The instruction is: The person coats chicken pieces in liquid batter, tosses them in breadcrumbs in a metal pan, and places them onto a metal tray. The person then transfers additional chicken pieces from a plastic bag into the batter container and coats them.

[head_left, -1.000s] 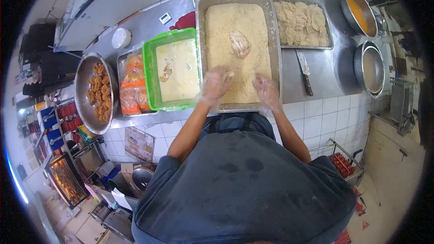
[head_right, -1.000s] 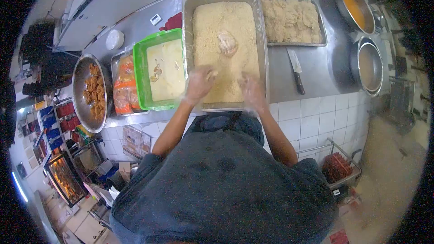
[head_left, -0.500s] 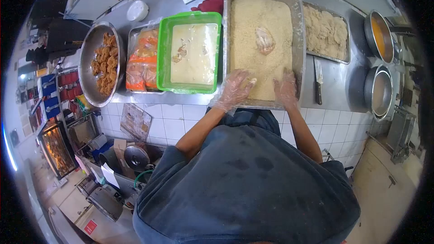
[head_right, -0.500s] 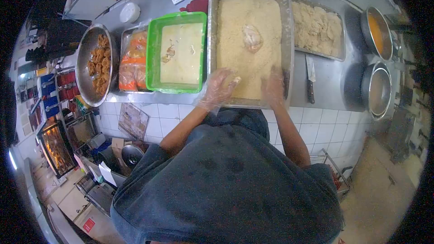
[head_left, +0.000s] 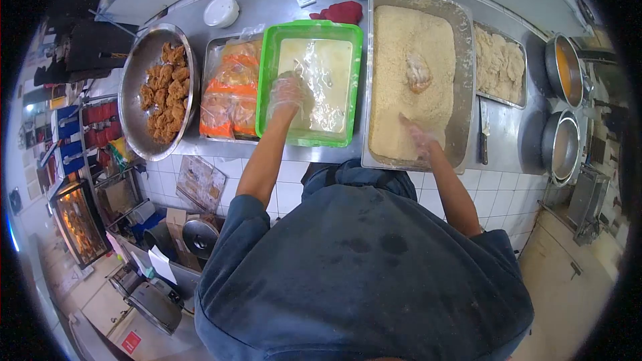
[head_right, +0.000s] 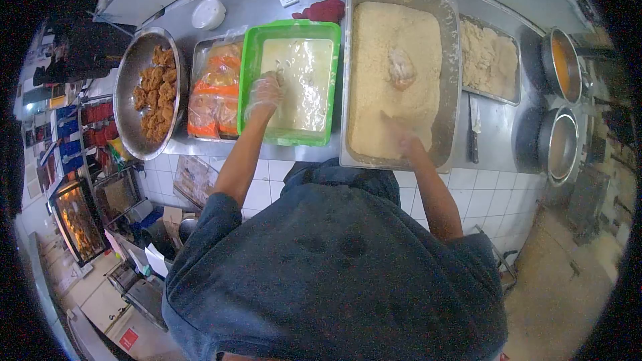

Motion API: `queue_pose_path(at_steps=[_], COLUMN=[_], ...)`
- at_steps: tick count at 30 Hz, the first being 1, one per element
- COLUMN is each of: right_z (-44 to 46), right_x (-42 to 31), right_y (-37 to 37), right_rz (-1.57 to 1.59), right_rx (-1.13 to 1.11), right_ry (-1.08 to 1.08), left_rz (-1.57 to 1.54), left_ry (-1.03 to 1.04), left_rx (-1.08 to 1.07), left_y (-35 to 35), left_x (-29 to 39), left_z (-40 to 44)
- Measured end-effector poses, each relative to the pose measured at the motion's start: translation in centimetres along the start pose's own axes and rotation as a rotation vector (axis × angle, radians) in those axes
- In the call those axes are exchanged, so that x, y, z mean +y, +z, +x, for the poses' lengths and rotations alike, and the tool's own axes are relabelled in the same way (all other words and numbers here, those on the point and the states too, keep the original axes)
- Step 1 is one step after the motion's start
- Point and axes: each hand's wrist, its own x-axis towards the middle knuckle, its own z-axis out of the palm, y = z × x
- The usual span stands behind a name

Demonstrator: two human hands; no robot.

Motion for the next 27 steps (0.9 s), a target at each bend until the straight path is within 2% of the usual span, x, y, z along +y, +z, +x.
queue_pose_path(at_steps=[1,4,6,7,9,12,13,15,18,21,24,25,27], right_z=[1.7,3.9,-0.4,-0.1,1.1,2.9,1.7,-0.8,-1.7,-6.2,-5.8,-4.2,1.6], right_x=[0.6,0.5,-3.2,-3.4,-3.9,-3.1,-4.0,-5.8,-5.9,-7.2,-5.5,-5.1,-5.4], right_y=[-0.2,0.0,5.5,6.7,8.2,7.9,8.2,8.3,6.2,8.1,9.6,10.0,10.4], right_rz=[0.019,0.097,0.183,0.274,0.453,0.657,0.726,0.856,1.148,1.292,0.445,0.306,0.023], right_rx=[-0.03,-0.066,-0.015,-0.076,-0.204,-0.295,-0.27,-0.216,-0.294,-0.254,-0.124,-0.079,0.013], right_ry=[-0.047,-0.128,-0.084,-0.005,0.152,0.147,0.071,-0.083,-0.42,-0.109,-0.216,-0.412,-0.799], left_rz=[0.044,-0.048,-0.031,-0.023,-0.047,-0.045,-0.038,0.002,0.063,0.033,-0.046,-0.07,-0.211], left_ry=[0.064,0.029,-0.027,-0.057,-0.089,-0.041,-0.01,0.007,0.024,0.018,0.056,0.077,-0.025], left_rx=[-0.016,0.109,0.039,0.004,0.046,0.136,0.168,0.099,0.036,0.035,0.114,0.147,0.107], left_y=[2.2,4.2,2.8,1.9,1.1,1.1,1.1,1.0,3.9,5.3,7.9,7.6,5.0], left_x=[-1.3,-2.0,-1.1,-0.4,1.0,0.8,0.8,0.9,-0.5,-1.2,-3.4,-3.7,-3.3], left_z=[0.2,0.8,0.7,0.5,0.1,0.6,0.7,0.9,1.2,1.1,2.3,2.3,1.9])
